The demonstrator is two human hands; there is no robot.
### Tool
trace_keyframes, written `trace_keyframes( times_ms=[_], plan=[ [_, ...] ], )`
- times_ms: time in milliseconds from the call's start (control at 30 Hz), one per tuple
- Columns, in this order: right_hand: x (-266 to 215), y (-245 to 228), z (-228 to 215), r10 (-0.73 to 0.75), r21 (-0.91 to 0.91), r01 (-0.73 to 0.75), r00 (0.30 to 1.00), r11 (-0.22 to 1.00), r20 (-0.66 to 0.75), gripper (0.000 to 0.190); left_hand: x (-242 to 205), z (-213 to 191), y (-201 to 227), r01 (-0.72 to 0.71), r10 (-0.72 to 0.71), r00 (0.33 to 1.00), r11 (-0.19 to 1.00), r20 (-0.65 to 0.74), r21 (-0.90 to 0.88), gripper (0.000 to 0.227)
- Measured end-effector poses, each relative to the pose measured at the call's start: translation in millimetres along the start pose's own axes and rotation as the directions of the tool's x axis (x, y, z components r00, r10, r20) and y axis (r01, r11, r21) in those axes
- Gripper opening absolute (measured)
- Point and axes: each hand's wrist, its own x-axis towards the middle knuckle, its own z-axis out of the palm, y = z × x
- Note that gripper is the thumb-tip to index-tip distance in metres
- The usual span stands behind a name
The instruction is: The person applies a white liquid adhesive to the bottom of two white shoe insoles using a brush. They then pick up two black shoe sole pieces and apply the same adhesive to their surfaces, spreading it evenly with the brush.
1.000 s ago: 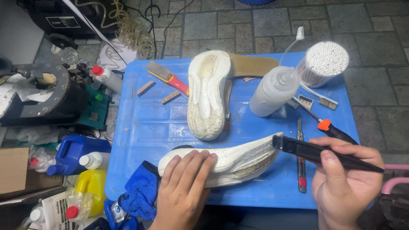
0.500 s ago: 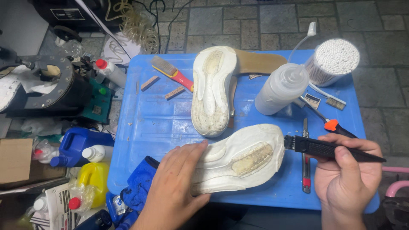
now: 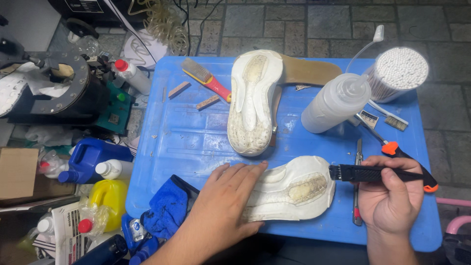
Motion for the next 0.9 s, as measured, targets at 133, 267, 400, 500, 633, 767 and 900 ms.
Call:
trace_keyframes(
  times_ms=[133, 267, 400, 500, 633, 767, 900],
  plan=[
    [-3, 1, -2, 0.031, 0.011, -0.031, 0.999, 0.999, -0.005, 0.007, -3, -5, -1, 0.013, -0.013, 1.0, 1.0, 0.001, 0.013, 0.108],
    [-5, 1, -4, 0.067, 0.03, -0.066, 0.997, 0.997, -0.03, 0.009, -13, -14, -8, 0.075, -0.075, 0.997, 0.996, 0.002, -0.038, 0.109],
    [-5, 1, -5, 0.092, 0.061, -0.09, 0.995, 0.994, -0.028, 0.009, -20, -14, -14, 0.107, -0.109, 0.994, 0.99, -0.015, -0.096, 0.108],
    [-5, 1, -5, 0.109, 0.059, -0.107, 0.993, 0.992, -0.032, 0.008, -22, -11, -17, 0.134, -0.135, 0.991, 0.984, 0.0, -0.113, 0.108],
    [-5, 2, -4, 0.108, 0.026, -0.107, 0.994, 0.994, -0.032, 0.01, -23, -12, -21, 0.16, -0.162, 0.987, 0.971, 0.006, -0.18, 0.109],
    [-4, 0, -2, 0.121, 0.009, -0.121, 0.992, 0.993, -0.044, 0.007, -24, -17, -24, 0.221, -0.218, 0.975, 0.943, 0.043, -0.25, 0.113],
    [-5, -2, -2, 0.13, 0.004, -0.13, 0.99, 0.991, -0.045, 0.009, -27, -16, -28, 0.291, -0.275, 0.957, 0.915, 0.097, -0.278, 0.114]
  ],
)
